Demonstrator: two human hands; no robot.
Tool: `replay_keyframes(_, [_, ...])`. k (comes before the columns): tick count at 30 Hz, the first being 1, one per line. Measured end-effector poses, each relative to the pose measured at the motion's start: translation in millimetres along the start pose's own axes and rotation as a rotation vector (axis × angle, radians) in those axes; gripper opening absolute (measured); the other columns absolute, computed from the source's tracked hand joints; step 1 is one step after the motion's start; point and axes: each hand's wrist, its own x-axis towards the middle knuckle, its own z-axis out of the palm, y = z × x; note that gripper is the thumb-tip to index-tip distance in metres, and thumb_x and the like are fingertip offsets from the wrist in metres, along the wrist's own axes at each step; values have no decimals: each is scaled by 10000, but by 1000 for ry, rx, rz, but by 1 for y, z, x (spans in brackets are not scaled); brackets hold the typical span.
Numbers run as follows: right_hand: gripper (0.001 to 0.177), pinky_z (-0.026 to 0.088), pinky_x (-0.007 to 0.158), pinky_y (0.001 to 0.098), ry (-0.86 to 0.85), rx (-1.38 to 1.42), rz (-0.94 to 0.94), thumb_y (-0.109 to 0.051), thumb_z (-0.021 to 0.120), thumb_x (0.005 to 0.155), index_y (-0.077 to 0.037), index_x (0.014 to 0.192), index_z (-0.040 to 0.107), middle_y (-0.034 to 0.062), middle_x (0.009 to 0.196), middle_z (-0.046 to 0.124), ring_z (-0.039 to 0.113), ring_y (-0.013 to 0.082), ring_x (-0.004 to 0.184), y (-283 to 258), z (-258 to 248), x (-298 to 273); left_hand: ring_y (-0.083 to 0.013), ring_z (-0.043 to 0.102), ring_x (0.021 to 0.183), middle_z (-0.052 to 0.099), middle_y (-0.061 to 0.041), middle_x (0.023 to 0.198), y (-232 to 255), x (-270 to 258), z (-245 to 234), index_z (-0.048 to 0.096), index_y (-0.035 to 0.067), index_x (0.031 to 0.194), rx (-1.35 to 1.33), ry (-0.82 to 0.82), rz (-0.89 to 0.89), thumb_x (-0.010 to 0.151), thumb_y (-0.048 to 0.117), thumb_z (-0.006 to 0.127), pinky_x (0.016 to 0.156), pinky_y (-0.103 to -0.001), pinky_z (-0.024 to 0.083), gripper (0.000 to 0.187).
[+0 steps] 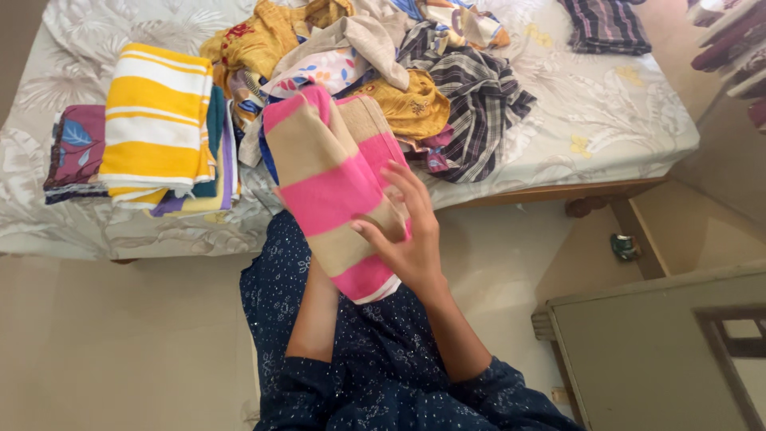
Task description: The person sits on the floor and folds a pink and beige striped towel by hand, smoothing and aligning edges before rolling it into a compact bundle. The folded towel is placed on a stack of other folded towels on the bed.
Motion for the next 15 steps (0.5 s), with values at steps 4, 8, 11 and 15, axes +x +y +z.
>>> replay_keyframes(4, [849, 519, 966, 351, -21, 36, 188, -238, 929, 722, -39, 1443, 529, 144, 1234, 634, 609, 234, 1091, -9, 8, 9, -258, 643, 1168, 666, -125, 1267, -3, -5, 2, 439, 149, 1425, 50, 48, -23, 962, 590, 391, 1069, -457, 391, 641])
replay_keyframes(8, [582, 506, 923, 329, 34, 27, 117, -167, 900, 793, -5, 1283, 629, 118, 1138, 705, 664, 204, 1055, -11, 12, 7, -252, 636, 1177, 665, -111, 1270, -3, -9, 2, 438, 176, 1420, 82, 93, -40, 938, 592, 417, 1082, -463, 370, 637])
replay_keyframes(11, [297, 545, 835, 302, 32, 142, 172, -108, 838, 878, -8, 1135, 726, 88, 1033, 733, 710, 179, 940, -9, 12, 3, -247, 631, 1183, 665, -100, 1272, -8, -4, 8, 437, 197, 1417, 69, 88, -16, 920, 593, 436, 1092, -467, 354, 636])
replay_keyframes(15, [240, 534, 835, 299, -31, 117, -27, -29, 802, 859, 19, 1082, 727, 104, 1087, 702, 698, 196, 967, -8, 4, -4, -242, 623, 1192, 664, -86, 1274, -13, -7, 26, 435, 224, 1413, 55, 58, -41, 896, 595, 461, 1105, -473, 333, 637])
